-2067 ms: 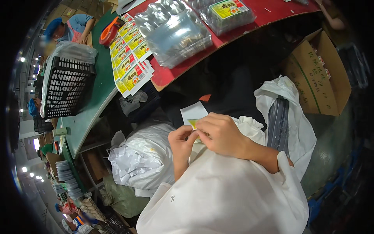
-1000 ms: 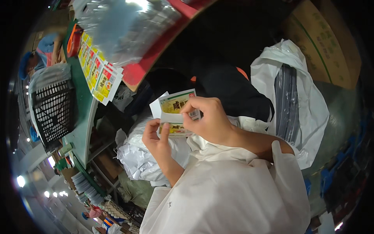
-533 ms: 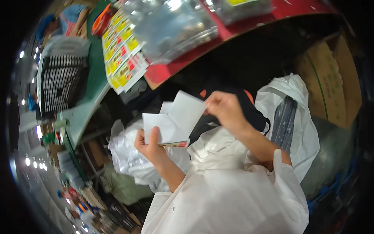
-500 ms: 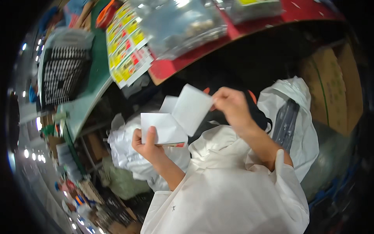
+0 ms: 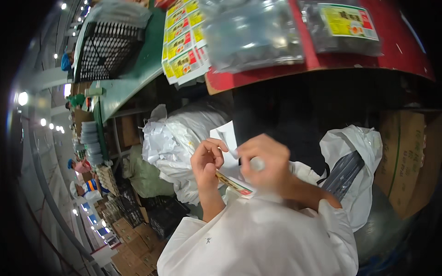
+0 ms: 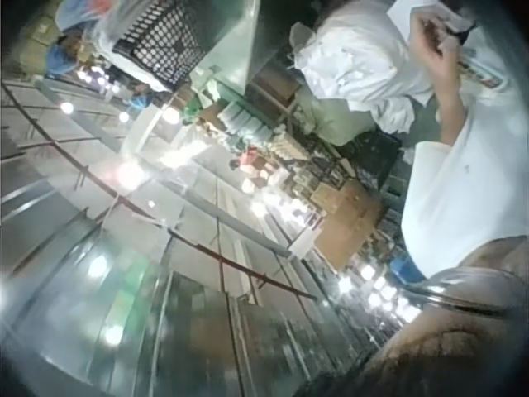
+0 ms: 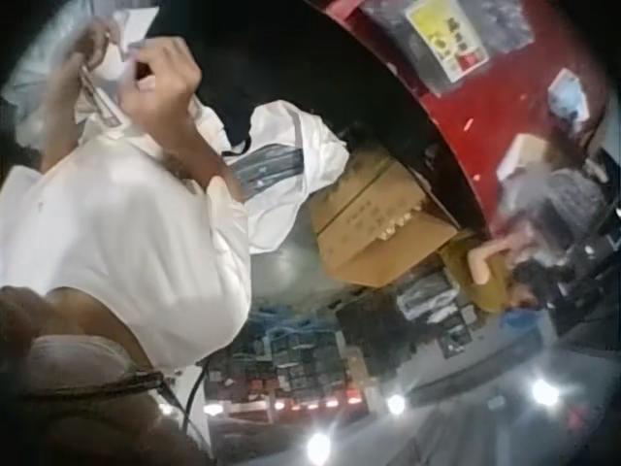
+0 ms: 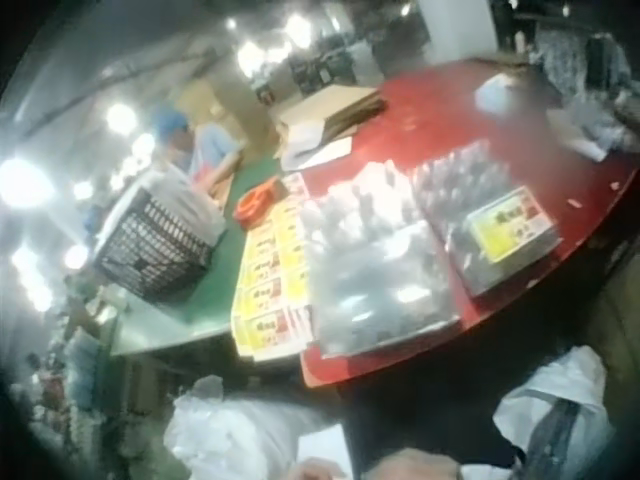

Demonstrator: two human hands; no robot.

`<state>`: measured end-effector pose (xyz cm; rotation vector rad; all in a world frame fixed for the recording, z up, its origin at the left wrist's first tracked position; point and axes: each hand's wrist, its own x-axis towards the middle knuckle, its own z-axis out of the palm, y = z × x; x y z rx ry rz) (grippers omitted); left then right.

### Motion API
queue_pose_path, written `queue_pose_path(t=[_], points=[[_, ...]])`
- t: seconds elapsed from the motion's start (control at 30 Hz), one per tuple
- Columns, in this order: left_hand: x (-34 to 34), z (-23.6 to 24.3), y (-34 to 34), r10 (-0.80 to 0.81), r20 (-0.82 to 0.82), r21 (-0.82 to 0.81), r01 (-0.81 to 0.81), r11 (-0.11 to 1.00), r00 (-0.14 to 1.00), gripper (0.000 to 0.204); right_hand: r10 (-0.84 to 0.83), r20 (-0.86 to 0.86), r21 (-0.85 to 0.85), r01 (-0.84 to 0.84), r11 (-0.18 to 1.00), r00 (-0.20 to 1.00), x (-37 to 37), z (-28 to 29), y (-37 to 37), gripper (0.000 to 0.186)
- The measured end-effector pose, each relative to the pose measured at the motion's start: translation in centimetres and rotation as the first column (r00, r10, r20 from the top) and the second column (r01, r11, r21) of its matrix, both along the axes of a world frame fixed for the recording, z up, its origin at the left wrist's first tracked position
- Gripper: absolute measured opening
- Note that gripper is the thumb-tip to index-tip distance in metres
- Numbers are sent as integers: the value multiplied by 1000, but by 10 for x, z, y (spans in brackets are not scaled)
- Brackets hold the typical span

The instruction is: Applying adhesive labels to plastic egg cartons at a packaging workstation.

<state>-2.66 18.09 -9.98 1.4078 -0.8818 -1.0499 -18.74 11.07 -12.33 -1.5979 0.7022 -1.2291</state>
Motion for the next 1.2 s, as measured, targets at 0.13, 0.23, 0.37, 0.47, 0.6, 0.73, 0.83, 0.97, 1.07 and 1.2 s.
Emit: queue_pose_path(t=[0.13, 0.23, 0.37, 0.47, 0.6, 0.73, 0.83, 0.97, 1.07, 1.2], points=[[-28, 21, -24, -59, 40, 112, 54, 992, 997, 14, 47, 28, -192, -41, 980, 998, -23, 8, 4, 18], [-34, 29, -32, -135, 7, 85, 134, 987, 991, 19, -28, 95, -76, 35, 996, 995, -56, -1, -8, 23], [-46, 35, -54, -181, -53, 170, 188, 967, 982, 27, -309, 26, 409, 272, 871, 951, -83, -21, -36, 48], [-53, 38, -74, -328, -68, 107, 334, 937, 942, 27, -119, 210, 629, -41, 776, 971, -85, -37, -56, 40], [-59, 51, -88, -240, -76, 200, 251, 947, 968, 21, -2, 389, 686, -288, 668, 921, -88, -38, -73, 13], [-30, 47, -87, -314, -19, 164, 313, 936, 949, 19, -37, 268, 681, -162, 714, 963, -91, -3, -88, 9], [-16, 40, -96, -278, 79, 110, 269, 957, 957, 27, 9, 15, 437, -15, 899, 1000, -94, 19, -106, 9], [2, 56, -100, -29, 35, -20, 29, 999, 999, 31, -149, 304, 215, 85, 973, 941, -78, 45, -134, 14], [27, 53, -123, 11, 171, -38, -5, 999, 985, 18, -217, 128, 222, 185, 957, 968, -60, 67, -160, 12], [47, 26, -160, 106, 203, -88, -90, 992, 973, 12, -205, -37, 347, 205, 915, 978, -28, 77, -177, 11]])
